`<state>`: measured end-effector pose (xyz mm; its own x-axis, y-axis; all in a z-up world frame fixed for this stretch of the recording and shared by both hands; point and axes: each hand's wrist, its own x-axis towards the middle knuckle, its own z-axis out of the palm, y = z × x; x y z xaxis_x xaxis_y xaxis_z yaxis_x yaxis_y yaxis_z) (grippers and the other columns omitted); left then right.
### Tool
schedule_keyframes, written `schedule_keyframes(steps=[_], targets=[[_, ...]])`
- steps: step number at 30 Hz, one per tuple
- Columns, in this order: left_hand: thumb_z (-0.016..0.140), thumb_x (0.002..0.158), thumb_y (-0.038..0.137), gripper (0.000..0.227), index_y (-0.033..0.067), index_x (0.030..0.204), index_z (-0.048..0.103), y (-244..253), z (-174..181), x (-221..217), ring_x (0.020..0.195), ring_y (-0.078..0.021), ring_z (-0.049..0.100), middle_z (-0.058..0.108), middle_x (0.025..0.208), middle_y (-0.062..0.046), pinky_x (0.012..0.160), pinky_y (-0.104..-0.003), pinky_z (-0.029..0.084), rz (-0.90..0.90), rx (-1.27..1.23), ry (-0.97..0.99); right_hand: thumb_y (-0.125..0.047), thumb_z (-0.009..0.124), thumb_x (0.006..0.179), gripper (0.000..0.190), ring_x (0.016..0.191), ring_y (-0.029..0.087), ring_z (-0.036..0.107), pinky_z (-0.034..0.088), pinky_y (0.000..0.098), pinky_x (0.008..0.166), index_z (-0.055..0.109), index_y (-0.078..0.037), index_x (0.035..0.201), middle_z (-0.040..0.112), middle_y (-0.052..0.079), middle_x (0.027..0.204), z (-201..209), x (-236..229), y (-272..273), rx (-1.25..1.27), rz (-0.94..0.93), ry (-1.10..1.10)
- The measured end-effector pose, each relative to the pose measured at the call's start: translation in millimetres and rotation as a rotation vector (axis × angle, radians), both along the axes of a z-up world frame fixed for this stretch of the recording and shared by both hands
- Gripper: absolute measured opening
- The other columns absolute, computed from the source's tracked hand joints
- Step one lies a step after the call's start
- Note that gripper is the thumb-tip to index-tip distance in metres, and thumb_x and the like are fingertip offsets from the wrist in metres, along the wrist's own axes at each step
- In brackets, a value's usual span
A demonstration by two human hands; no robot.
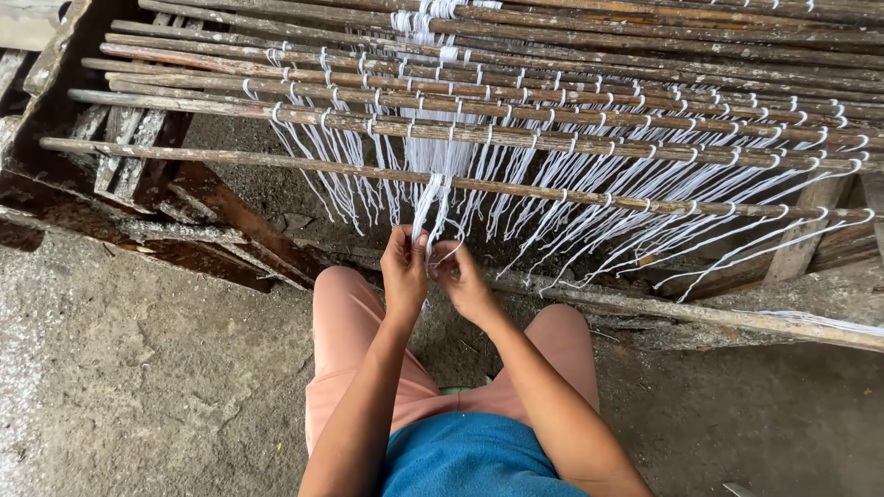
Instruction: The person is weaving or looping white threads onto a series of wooden sticks arranged on a frame.
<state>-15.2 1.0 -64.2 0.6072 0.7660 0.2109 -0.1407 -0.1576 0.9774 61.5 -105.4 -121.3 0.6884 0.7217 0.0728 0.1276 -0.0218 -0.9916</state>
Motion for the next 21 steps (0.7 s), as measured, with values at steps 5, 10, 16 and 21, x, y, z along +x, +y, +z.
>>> schedule_keyframes(steps=[5, 10, 16, 21], targets=[[0.053, 0.108, 0.01, 0.016, 0.0038, 0.096, 0.062, 2, -7, -7, 0.071, -0.0149, 0.05, 0.056, 0.073, -0.008, 0.068, -0.033, 0.048, -0.065, -0.053, -0.031, -0.007, 0.077, 0.09, 0.016, 0.086, 0.018, 0.066, 0.059, 0.0287, 0.071, 0.073, -0.009, 0.105, 0.066, 0.008, 0.091, -26, 9, 6, -0.042, -0.093, -0.101], [0.066, 0.102, 0.018, 0.015, 0.0031, 0.099, 0.067, -2, -1, -16, 0.074, -0.0145, 0.057, 0.065, 0.077, -0.009, 0.071, -0.033, 0.049, -0.156, -0.066, -0.014, -0.008, 0.077, 0.091, 0.006, 0.08, 0.014, 0.063, 0.055, 0.0234, 0.065, 0.074, -0.008, 0.095, 0.065, 0.006, 0.083, -23, 14, 1, -0.021, -0.147, -0.13], [0.08, 0.087, 0.011, 0.008, 0.0053, 0.088, 0.074, 7, -27, -10, 0.068, -0.0205, 0.06, 0.065, 0.074, -0.012, 0.068, -0.035, 0.047, -0.087, 0.084, 0.147, -0.007, 0.071, 0.095, 0.006, 0.089, 0.022, 0.067, 0.054, 0.0336, 0.081, 0.071, -0.006, 0.089, 0.067, 0.009, 0.088, 2, 17, -14, 0.041, -0.069, -0.24], [0.073, 0.093, 0.007, 0.011, 0.0024, 0.083, 0.068, 15, -27, -4, 0.061, -0.0184, 0.048, 0.054, 0.068, -0.009, 0.064, -0.034, 0.04, -0.091, 0.167, 0.166, -0.001, 0.06, 0.1, 0.016, 0.102, 0.019, 0.062, 0.048, 0.0353, 0.095, 0.07, -0.002, 0.088, 0.069, 0.01, 0.1, 70, 18, -50, 0.188, 0.206, -0.077]])
